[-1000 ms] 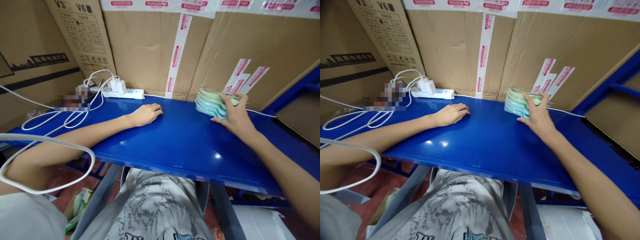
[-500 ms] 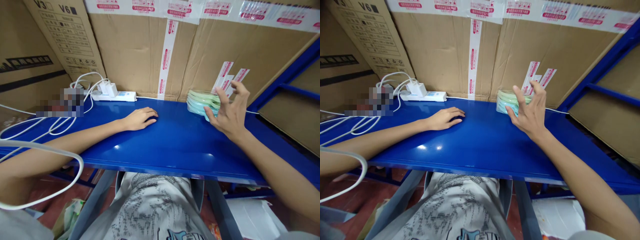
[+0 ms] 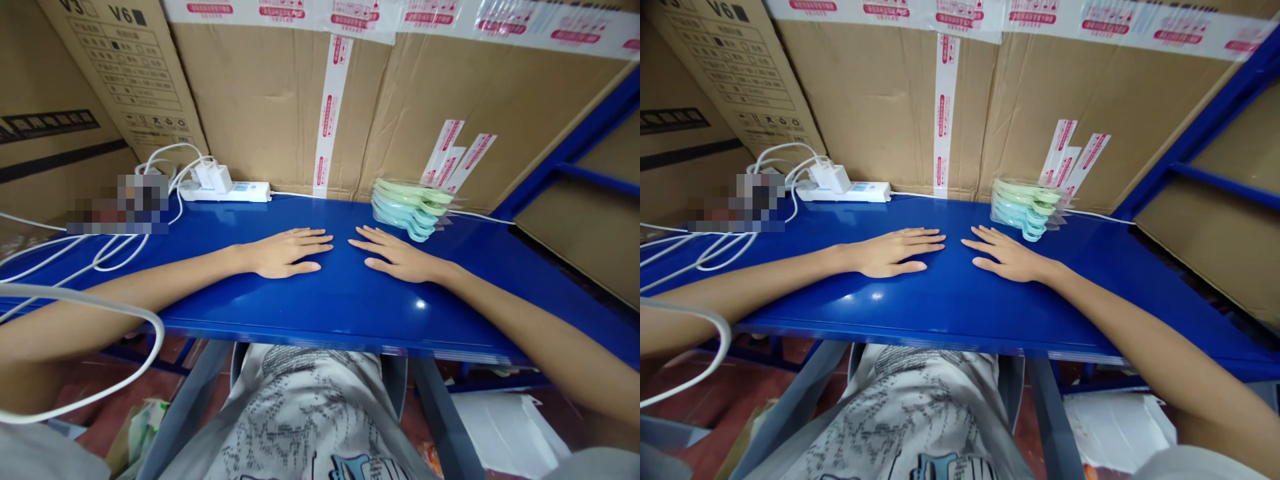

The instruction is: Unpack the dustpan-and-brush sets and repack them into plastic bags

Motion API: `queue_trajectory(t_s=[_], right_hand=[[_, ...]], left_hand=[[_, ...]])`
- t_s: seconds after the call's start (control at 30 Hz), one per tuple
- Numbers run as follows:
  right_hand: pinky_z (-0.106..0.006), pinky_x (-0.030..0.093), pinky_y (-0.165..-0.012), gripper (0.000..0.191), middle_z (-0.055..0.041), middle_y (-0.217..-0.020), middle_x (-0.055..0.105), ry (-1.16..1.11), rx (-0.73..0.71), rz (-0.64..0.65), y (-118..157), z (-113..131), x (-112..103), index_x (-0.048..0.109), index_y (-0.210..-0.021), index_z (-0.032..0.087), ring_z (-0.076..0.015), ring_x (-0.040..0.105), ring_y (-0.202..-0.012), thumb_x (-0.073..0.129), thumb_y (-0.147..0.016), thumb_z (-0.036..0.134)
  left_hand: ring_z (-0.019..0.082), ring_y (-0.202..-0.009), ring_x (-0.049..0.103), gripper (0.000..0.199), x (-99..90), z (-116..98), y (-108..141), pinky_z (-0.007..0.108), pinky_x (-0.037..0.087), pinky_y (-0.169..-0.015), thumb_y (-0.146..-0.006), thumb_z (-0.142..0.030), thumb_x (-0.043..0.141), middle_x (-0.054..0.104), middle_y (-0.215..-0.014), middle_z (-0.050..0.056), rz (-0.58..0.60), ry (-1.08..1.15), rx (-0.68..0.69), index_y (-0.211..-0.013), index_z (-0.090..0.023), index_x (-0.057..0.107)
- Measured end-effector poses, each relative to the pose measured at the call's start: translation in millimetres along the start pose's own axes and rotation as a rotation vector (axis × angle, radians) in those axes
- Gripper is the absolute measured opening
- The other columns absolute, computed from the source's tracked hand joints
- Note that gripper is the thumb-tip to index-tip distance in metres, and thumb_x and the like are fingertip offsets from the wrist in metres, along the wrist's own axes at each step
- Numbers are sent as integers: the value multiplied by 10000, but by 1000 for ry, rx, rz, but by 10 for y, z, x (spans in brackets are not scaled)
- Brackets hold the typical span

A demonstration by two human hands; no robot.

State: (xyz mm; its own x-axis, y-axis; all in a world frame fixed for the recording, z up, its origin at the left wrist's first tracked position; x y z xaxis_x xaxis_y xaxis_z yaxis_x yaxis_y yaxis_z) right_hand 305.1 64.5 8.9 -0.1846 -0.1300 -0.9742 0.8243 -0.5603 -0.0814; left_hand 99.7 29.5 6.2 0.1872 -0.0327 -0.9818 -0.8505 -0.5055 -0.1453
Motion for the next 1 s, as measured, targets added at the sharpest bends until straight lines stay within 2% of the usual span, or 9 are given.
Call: queue_trajectory(t_s=[0.1, 0.27, 0.53, 0.83, 1.0], right_hand=[[-625, 156, -1364, 649, -32, -1809, 232, 20, 4, 13, 6, -23, -1, 391, -1699, 370, -336, 179, -1676, 441, -1110, 638], [-635, 241, -1345, 615, -49, -1781, 310, 48, -21, -30, 33, 17, -44, 438, -1679, 357, -345, 266, -1654, 493, -1111, 586], [-586, 422, -1269, 504, -132, -1594, 599, 165, -86, -149, 32, 120, -146, 652, -1526, 238, -344, 550, -1494, 507, -1116, 493], [-617, 443, -1244, 506, -157, -1592, 594, 215, -93, -134, 31, 140, -137, 654, -1517, 196, -362, 566, -1476, 483, -1125, 465], [-594, 439, -1255, 485, -129, -1583, 610, 188, -78, -138, 36, 136, -157, 663, -1512, 233, -350, 570, -1474, 512, -1114, 466]], left_hand=[[283, -1679, 229, 671, -5, -7, 3, 506, 179, -1373, -1144, -579, 366, 320, -1778, 105, -13, -9, -8, -1688, -188, 401], [300, -1652, 305, 630, -26, -24, 8, 535, 250, -1352, -1144, -552, 395, 367, -1758, 124, -50, -24, 15, -1659, -194, 449], [327, -1603, 404, 585, -75, -70, 5, 552, 332, -1325, -1141, -510, 423, 466, -1697, 150, -100, -76, 61, -1604, -167, 527], [320, -1603, 407, 573, -75, -77, 5, 534, 335, -1325, -1142, -497, 430, 472, -1695, 140, -108, -93, 73, -1608, -178, 525], [321, -1599, 413, 566, -90, -91, 5, 537, 335, -1323, -1138, -487, 446, 483, -1686, 143, -108, -83, 70, -1599, -172, 537]])
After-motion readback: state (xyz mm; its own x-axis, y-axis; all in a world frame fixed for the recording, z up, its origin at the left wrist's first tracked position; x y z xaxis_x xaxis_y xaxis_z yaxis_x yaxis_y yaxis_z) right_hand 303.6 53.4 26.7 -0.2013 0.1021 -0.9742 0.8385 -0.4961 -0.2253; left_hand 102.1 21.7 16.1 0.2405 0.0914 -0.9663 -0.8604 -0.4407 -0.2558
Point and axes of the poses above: each hand's wrist, its own y-axis away from the middle knuckle, its own x-axis out of the palm, z = x × y, the point moved 9 cm from there along -y, towards the middle knuckle
